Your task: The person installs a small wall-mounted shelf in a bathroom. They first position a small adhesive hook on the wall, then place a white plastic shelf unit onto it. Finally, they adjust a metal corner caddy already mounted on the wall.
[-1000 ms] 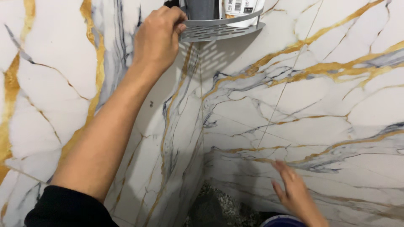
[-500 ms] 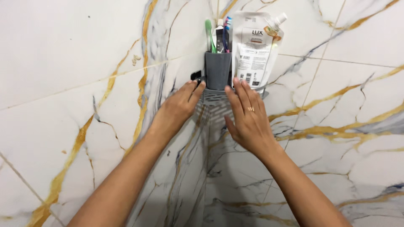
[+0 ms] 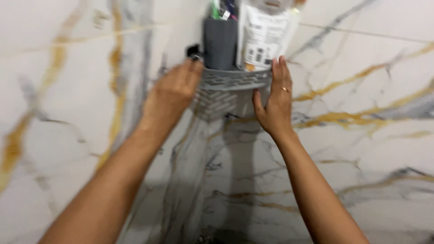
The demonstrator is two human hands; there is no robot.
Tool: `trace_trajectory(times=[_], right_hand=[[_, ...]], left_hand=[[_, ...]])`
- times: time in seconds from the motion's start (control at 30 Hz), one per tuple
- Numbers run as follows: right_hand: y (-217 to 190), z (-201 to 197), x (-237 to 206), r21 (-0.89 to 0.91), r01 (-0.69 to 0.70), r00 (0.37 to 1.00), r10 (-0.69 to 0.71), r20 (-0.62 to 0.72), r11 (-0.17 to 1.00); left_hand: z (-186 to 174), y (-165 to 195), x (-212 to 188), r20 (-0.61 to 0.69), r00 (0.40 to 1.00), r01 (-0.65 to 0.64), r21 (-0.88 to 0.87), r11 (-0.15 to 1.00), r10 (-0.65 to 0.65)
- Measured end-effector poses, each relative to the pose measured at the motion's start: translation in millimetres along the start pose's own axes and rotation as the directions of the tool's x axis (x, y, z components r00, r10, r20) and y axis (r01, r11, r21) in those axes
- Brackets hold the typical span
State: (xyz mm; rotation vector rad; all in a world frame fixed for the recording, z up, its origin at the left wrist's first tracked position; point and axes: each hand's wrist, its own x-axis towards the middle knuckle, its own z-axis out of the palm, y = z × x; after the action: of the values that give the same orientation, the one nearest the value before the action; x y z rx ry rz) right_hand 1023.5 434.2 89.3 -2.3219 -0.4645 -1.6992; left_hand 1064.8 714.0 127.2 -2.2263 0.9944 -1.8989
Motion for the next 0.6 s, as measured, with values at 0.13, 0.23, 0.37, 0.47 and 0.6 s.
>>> trace_trajectory(times=[0.13, 0.23, 0.37, 0.47, 0.6], right_hand=[[36.0, 2.0, -17.0, 0.029, -0.148, 0.987, 0.146, 0.064, 0.989], [44.4, -3.1, -18.7, 0.053, -0.170, 0.984, 0.173, -0.047, 0.984], [40.8, -19.1, 9.5, 0.302, -0.533, 0.806, 0.583, -0.104, 0.791], [41.3, -31.1, 43.3, 0.266, -0.539, 0.814, 0.576, -0.080, 0.799], [42.2, -33.1, 77.6, -0.112, 0.051, 0.975, -0.074, -0.211, 0.992]], left_hand=[[-15.7, -1.9, 3.5, -0.005, 0.996, -0.087, 0.130, 0.988, 0.089], [-28.4, 6.0, 10.6, -0.104, 0.978, -0.189, -0.089, 0.978, 0.180], [-45.8, 11.5, 16.6, -0.080, 0.973, -0.226, -0.112, 0.968, 0.218], [-52.3, 7.5, 16.4, -0.060, 0.979, -0.202, -0.116, 0.973, 0.196], [-47.4, 9.7, 14.2, -0.017, 0.987, -0.158, -0.164, 0.974, 0.157]])
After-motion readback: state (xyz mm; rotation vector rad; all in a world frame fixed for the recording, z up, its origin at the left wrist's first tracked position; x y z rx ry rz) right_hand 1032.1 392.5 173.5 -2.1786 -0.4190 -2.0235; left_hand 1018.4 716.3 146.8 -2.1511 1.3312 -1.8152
